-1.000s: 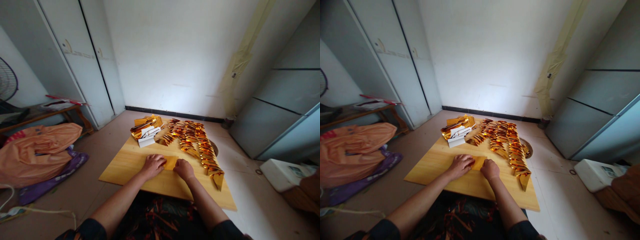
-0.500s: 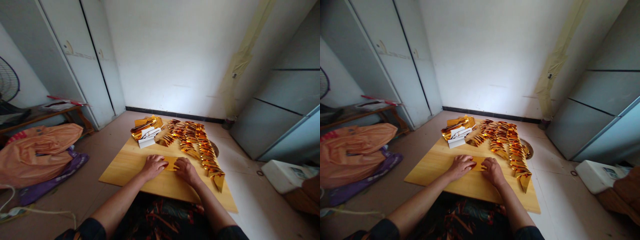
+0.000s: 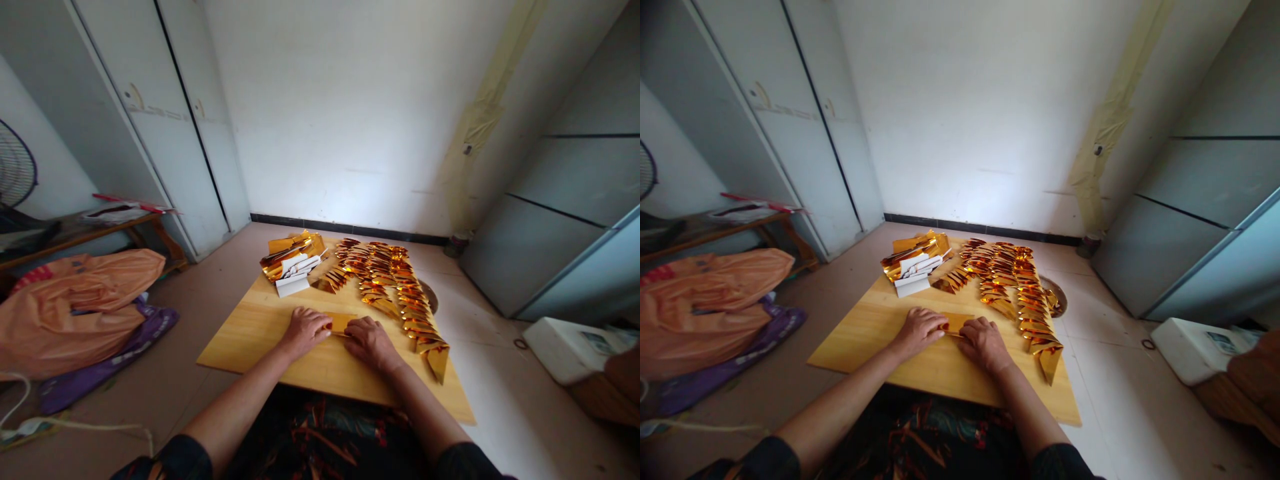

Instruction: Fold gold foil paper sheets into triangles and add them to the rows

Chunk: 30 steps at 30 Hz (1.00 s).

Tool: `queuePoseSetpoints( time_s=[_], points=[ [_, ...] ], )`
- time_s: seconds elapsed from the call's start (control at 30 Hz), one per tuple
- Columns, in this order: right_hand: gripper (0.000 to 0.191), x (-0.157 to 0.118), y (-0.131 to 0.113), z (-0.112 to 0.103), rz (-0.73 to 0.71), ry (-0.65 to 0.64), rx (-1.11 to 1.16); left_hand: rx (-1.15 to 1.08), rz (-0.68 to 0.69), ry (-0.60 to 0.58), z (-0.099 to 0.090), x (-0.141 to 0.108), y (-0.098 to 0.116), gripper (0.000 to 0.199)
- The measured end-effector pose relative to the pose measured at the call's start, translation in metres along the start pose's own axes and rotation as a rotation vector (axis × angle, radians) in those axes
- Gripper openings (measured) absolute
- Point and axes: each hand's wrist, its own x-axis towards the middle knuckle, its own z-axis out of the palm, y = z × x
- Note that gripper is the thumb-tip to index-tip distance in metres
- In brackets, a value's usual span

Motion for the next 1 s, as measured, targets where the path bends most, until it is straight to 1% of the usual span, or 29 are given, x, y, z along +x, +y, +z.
queuePoseSetpoints(
  time_s=[0.1, 0.27, 0.37, 0.47, 0.6, 0.73, 1.0],
  points=[
    [0.018, 0.006, 0.004, 0.002, 0.079, 0.014, 0.078, -0.003, -0.036, 0.027, 0.001, 0.003, 0.001, 0.016],
    [0.019, 0.021, 0.006, 0.007, 0.352, 0.104, 0.209, 0.016, -0.153, 0.094, 0.008, 0.016, 0.002, 0.022],
    [0.019, 0.027, 0.003, 0.008, 0.491, 0.119, 0.190, 0.023, -0.240, 0.121, 0.012, 0.024, 0.003, 0.023],
    [0.021, 0.033, -0.002, 0.008, 0.592, 0.098, 0.109, -0.014, -0.297, 0.150, 0.015, 0.030, 0.003, 0.017],
    [0.024, 0.038, -0.006, 0.011, 0.623, 0.052, 0.001, -0.024, -0.344, 0.160, 0.019, 0.036, 0.002, 0.012],
    [0.023, 0.039, -0.009, 0.013, 0.616, 0.040, -0.082, 0.012, -0.371, 0.127, 0.022, 0.040, 0.002, 0.004],
    [0.019, 0.042, -0.011, 0.013, 0.618, 0.006, -0.108, 0.090, -0.371, 0.069, 0.024, 0.044, 0.003, 0.010]
  ],
)
